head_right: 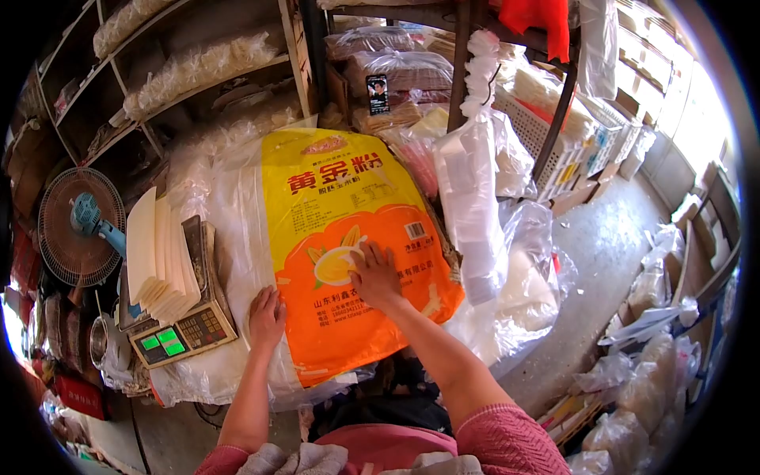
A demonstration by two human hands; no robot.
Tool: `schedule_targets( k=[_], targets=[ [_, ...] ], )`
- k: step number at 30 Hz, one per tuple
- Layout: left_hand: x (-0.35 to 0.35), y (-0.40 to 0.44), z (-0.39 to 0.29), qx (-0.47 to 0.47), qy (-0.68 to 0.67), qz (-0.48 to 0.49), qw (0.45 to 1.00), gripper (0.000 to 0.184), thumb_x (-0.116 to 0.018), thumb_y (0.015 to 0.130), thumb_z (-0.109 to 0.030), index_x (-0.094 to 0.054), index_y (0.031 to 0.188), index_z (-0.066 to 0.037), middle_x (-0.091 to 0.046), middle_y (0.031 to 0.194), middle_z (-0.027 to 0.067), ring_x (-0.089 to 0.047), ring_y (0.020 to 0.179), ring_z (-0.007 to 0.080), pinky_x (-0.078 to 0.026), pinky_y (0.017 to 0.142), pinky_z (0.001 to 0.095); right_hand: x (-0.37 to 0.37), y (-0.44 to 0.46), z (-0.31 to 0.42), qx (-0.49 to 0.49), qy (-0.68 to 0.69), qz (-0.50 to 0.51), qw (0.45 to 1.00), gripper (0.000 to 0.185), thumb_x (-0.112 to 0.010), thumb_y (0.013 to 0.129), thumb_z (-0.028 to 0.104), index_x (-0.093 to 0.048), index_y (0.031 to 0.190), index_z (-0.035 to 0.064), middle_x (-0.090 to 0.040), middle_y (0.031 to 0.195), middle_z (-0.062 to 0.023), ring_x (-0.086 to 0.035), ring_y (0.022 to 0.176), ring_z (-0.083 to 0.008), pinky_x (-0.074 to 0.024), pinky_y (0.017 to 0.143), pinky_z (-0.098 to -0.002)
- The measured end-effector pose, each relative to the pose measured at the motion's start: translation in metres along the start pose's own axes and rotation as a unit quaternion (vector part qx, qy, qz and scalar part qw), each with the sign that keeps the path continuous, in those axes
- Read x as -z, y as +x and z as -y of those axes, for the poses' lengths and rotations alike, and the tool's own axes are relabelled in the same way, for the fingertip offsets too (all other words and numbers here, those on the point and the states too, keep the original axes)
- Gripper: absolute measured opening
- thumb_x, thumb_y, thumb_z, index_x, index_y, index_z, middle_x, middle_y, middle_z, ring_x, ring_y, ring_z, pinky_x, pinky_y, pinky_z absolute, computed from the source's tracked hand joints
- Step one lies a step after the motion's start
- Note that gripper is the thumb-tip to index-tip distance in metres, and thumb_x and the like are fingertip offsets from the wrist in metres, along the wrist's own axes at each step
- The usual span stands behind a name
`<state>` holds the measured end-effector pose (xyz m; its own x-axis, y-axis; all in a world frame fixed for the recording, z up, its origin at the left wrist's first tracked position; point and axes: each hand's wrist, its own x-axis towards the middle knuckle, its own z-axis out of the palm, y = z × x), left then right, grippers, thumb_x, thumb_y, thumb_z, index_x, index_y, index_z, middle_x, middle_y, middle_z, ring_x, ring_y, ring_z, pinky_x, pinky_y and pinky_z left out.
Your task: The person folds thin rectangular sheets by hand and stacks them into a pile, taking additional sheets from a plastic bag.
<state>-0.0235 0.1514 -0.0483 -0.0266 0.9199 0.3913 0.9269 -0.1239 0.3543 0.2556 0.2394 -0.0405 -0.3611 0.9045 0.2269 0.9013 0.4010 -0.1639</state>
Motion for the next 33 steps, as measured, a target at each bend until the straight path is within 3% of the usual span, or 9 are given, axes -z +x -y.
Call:
schedule_targets(
  k=[6,9,21,24,27,33],
  targets=[
    [-0.0005,0.0000,0.0001,-0.003,0.001,-0.004,1.000,0.037,-0.055,0.088,-0.021,-0.058,0.120,-0.003,-0.051,0.133,0.0136,-0.045,0.126,0.0310,-0.032,0.108,0.0437,0.0056,0.0004,0.0026,-0.022,-0.016,0.038,0.999,0.051,-0.030,0.101,0.040,-0.031,0.145,0.0148,-0.022,0.153,-0.0075,-0.010,0.144,-0.0234,-0.0073,0.117,-0.0443],
    [0.0004,-0.0001,-0.0006,-0.004,0.000,-0.004,1.000,0.037,-0.056,0.088,-0.021,-0.058,0.120,-0.003,-0.052,0.133,0.0136,-0.045,0.126,0.0311,-0.032,0.108,0.0437,0.0012,0.0001,0.0002,-0.007,-0.001,0.015,1.000,0.050,-0.032,0.101,0.038,-0.033,0.144,0.0120,-0.024,0.152,-0.0110,-0.014,0.143,-0.0280,-0.0115,0.115,-0.0491],
    [-0.0011,-0.0006,0.0000,-0.001,-0.005,-0.006,1.000,0.038,-0.056,0.087,-0.021,-0.057,0.121,-0.003,-0.051,0.133,0.0135,-0.045,0.126,0.0311,-0.032,0.108,0.0436,0.0032,0.0000,0.0012,-0.011,0.006,0.027,1.000,0.050,-0.031,0.101,0.038,-0.032,0.144,0.0122,-0.022,0.153,-0.0097,-0.011,0.143,-0.0273,-0.0105,0.115,-0.0503],
    [-0.0008,-0.0004,-0.0001,-0.002,-0.003,-0.006,1.000,0.038,-0.056,0.087,-0.020,-0.057,0.121,-0.003,-0.051,0.133,0.0134,-0.045,0.126,0.0311,-0.032,0.108,0.0436,0.0055,0.0001,0.0023,-0.018,-0.004,0.033,0.999,0.051,-0.031,0.101,0.039,-0.032,0.144,0.0130,-0.023,0.153,-0.0085,-0.011,0.143,-0.0247,-0.0083,0.116,-0.0451],
    [0.0000,-0.0003,-0.0008,-0.003,-0.002,-0.006,1.000,0.038,-0.056,0.087,-0.020,-0.057,0.121,-0.003,-0.052,0.133,0.0134,-0.045,0.126,0.0310,-0.032,0.108,0.0437,0.0030,0.0002,0.0014,-0.012,0.008,0.023,1.000,0.049,-0.031,0.101,0.038,-0.033,0.143,0.0123,-0.023,0.152,-0.0096,-0.011,0.143,-0.0272,-0.0104,0.115,-0.0499],
    [-0.0006,-0.0004,-0.0003,-0.003,-0.002,-0.007,1.000,0.038,-0.056,0.088,-0.021,-0.057,0.121,-0.003,-0.052,0.133,0.0138,-0.045,0.126,0.0311,-0.032,0.107,0.0438,0.0057,-0.0002,0.0016,-0.010,0.009,0.026,1.000,0.049,-0.032,0.101,0.037,-0.033,0.143,0.0121,-0.023,0.152,-0.0100,-0.013,0.143,-0.0275,-0.0107,0.115,-0.0491]
  ],
)
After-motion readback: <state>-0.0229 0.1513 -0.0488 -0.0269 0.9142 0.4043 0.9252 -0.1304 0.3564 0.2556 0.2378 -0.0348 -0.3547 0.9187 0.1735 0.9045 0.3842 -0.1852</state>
